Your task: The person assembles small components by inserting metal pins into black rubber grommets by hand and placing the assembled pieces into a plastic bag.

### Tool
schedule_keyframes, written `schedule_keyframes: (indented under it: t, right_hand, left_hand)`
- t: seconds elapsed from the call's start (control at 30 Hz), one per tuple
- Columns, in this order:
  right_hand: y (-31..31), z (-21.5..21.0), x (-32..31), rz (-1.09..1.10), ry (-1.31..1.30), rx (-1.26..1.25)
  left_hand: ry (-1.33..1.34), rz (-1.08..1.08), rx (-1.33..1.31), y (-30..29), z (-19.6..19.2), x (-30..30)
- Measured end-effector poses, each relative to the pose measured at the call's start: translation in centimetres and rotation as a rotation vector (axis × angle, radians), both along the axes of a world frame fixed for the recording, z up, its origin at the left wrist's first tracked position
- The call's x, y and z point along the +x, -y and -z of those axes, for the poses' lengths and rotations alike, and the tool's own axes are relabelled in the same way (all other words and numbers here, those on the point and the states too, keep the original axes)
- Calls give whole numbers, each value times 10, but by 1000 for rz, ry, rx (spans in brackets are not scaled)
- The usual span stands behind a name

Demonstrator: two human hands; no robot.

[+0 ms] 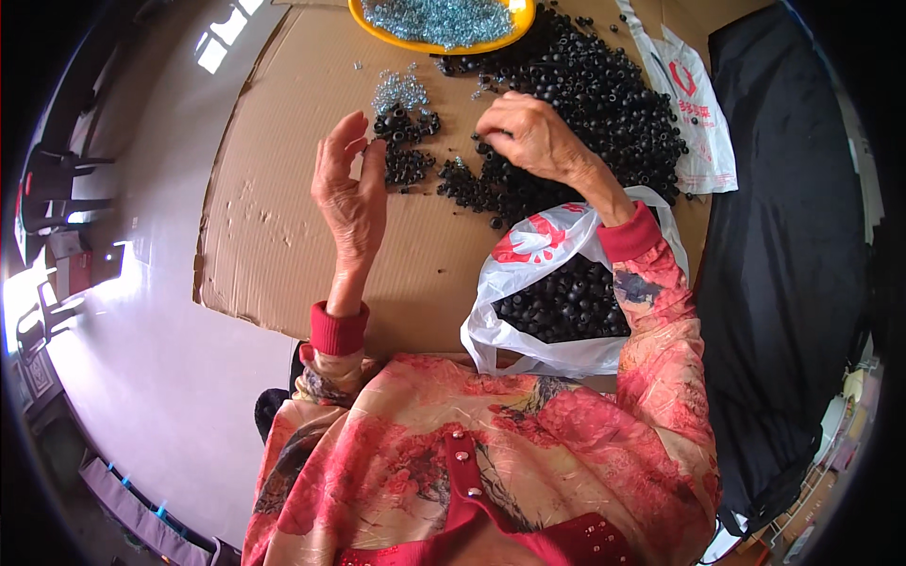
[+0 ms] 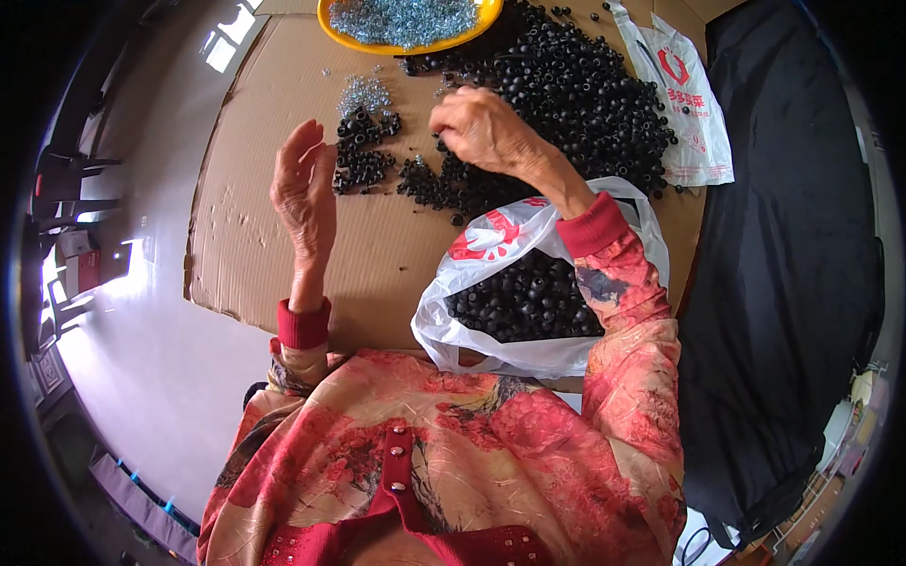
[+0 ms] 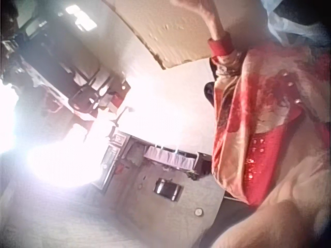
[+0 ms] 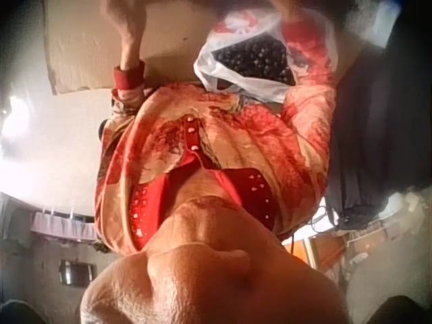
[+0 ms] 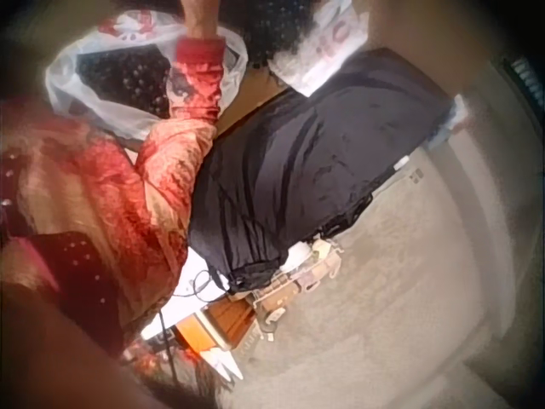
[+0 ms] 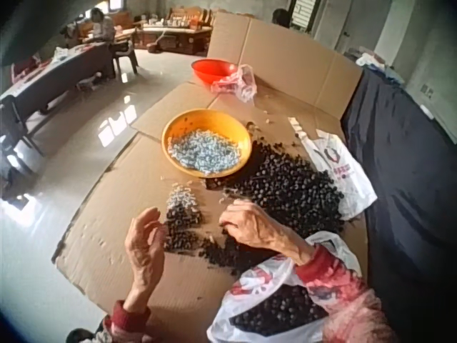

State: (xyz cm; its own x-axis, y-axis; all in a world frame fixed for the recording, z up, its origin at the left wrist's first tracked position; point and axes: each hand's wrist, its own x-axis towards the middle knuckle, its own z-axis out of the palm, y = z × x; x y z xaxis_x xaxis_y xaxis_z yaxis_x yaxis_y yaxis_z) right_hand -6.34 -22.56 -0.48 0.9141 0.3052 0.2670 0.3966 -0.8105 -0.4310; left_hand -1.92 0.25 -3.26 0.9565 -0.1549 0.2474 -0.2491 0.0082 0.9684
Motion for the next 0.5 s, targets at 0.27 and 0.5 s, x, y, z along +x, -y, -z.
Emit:
schedule_keyframes:
  t: [0.27, 0.5]
  right_hand:
    - [-33, 19, 1, -168, 64, -375]
    - [-28, -2, -1, -43, -25, -79]
  left_hand:
    - [88, 6, 260, -16, 1, -24]
    - [312, 65, 368, -29, 6, -50]
